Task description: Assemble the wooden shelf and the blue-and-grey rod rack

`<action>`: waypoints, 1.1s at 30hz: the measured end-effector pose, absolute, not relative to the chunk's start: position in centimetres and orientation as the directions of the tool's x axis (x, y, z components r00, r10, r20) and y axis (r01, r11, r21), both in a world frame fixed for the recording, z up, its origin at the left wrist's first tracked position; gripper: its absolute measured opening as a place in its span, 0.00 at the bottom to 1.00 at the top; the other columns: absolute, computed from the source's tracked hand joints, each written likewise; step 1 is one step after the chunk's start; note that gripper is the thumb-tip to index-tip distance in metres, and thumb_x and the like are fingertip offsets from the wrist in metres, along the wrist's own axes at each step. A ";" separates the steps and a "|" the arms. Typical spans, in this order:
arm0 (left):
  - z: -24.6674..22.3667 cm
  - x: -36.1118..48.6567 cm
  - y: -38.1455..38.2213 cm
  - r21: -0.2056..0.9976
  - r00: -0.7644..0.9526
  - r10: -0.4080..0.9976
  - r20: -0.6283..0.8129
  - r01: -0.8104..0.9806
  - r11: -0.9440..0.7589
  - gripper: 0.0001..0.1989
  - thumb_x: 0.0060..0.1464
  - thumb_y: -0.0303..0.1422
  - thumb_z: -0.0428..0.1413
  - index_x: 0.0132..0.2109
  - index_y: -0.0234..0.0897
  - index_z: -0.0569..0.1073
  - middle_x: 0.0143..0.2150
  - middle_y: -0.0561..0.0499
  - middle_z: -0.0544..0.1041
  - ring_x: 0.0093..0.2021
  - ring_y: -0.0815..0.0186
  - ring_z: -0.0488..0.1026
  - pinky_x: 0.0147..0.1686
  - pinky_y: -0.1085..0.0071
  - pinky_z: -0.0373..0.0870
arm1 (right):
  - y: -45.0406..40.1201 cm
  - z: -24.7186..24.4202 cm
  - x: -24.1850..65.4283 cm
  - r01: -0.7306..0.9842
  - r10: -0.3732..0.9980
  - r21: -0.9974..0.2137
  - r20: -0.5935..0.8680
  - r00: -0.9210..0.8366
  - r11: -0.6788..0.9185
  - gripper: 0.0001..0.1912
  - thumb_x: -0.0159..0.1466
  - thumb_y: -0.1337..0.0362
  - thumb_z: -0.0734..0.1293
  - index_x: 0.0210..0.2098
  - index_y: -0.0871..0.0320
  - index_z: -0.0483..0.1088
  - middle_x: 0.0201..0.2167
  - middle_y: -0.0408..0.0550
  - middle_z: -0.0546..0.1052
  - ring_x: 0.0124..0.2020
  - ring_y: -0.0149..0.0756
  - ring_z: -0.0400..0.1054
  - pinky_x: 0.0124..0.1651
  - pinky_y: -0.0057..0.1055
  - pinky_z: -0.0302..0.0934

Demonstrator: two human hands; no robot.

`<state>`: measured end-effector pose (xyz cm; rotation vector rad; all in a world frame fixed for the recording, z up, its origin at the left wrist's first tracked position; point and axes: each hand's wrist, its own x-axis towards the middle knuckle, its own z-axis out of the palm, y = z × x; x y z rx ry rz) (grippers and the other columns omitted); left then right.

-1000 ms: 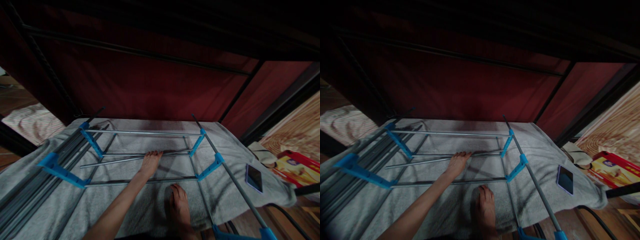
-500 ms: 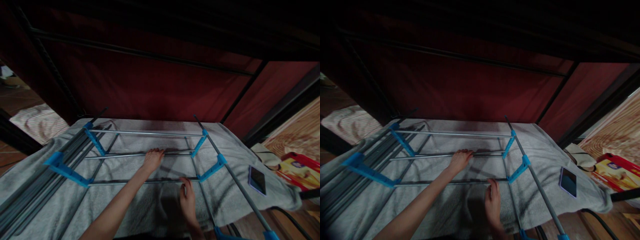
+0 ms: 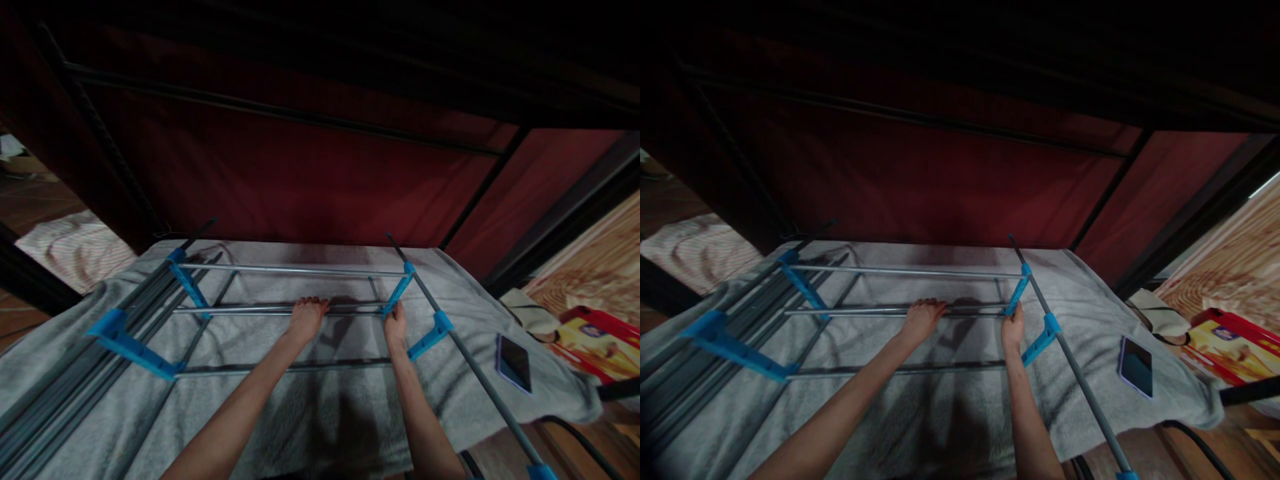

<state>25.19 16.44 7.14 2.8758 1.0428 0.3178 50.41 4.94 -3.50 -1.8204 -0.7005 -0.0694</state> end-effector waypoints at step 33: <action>6.5 24.6 16.4 0.146 0.798 0.572 0.190 0.553 -0.820 0.16 0.60 0.27 0.47 0.54 0.36 0.70 0.47 0.42 0.75 0.45 0.59 0.73 0.47 0.62 0.65 | 4.5 0.0 41.7 0.798 0.612 -0.600 0.612 0.501 -0.053 0.27 0.61 0.62 0.58 0.59 0.60 0.61 0.56 0.59 0.64 0.60 0.48 0.57 0.60 0.48 0.55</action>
